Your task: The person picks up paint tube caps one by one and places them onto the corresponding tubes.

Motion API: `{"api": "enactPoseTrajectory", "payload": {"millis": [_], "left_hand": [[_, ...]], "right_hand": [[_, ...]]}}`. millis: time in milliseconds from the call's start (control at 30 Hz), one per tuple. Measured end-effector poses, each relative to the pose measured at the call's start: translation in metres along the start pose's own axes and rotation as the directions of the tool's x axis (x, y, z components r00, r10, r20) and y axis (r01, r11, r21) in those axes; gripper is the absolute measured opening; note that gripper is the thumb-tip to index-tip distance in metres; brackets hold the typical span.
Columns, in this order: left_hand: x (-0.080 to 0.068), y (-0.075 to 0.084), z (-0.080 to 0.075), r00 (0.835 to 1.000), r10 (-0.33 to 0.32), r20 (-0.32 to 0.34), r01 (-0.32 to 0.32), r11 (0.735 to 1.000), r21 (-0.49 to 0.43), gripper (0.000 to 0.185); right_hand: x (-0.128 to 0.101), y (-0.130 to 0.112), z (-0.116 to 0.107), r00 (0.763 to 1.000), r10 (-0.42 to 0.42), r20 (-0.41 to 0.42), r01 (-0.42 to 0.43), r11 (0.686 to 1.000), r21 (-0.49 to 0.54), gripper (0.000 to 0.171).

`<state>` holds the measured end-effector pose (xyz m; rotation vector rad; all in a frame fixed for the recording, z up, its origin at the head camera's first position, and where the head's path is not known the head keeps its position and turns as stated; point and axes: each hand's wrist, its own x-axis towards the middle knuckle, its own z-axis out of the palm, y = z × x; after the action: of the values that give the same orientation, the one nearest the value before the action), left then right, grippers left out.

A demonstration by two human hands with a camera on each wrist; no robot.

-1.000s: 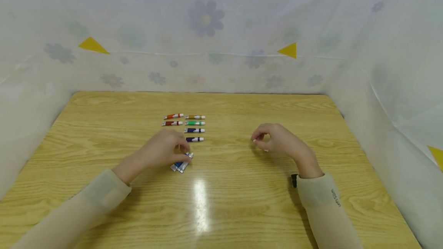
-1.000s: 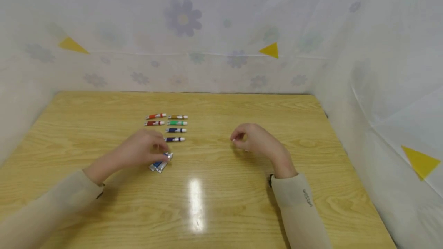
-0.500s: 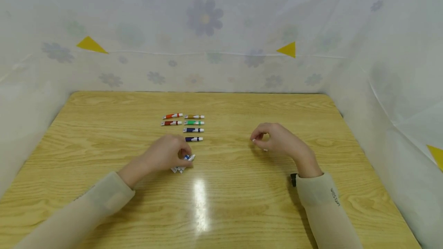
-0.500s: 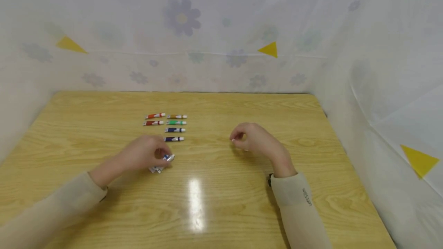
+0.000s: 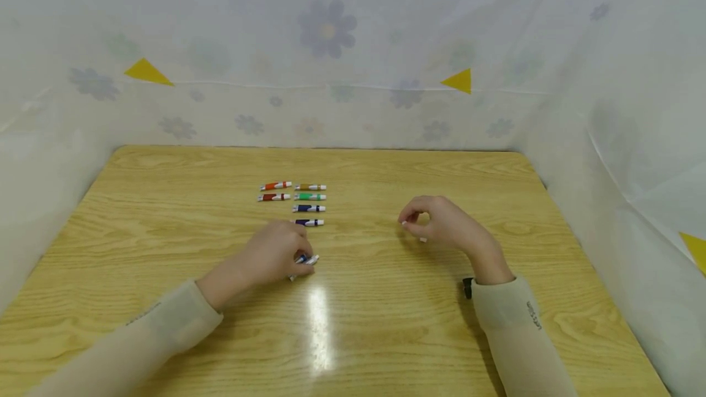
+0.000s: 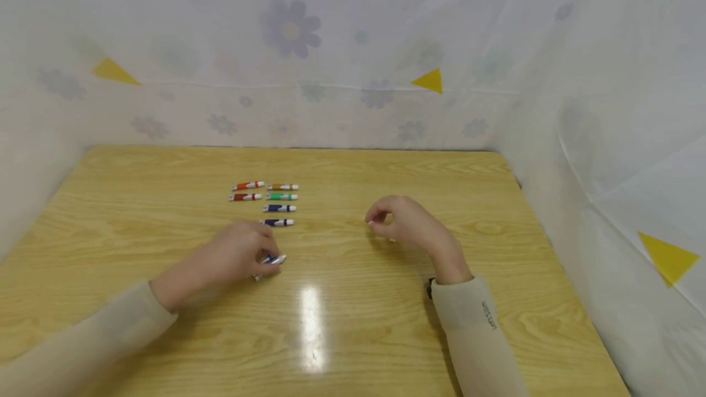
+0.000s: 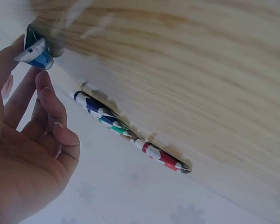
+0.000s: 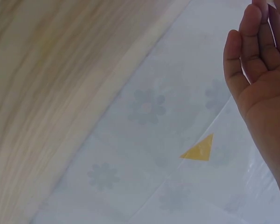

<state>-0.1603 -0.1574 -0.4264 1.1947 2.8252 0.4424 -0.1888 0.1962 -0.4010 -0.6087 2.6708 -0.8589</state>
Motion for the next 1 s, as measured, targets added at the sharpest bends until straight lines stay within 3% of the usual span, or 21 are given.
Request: {"api": "enactPoseTrajectory", "payload": {"millis": [533,1000], "left_hand": [[0.005,0.012,0.006,1.000,0.002,0.020,-0.001,0.998,-0.056,0.011],[0.013,0.017,0.003,0.999,-0.028,-0.043,0.021,0.990,-0.139,0.013]], "right_hand": [[-0.001,0.001,0.000,0.996,-0.070,-0.048,0.070,0.997,0.009,0.011],[-0.002,-0.001,0.000,0.994,-0.076,-0.077,0.078,0.997,0.030,0.013]]}}
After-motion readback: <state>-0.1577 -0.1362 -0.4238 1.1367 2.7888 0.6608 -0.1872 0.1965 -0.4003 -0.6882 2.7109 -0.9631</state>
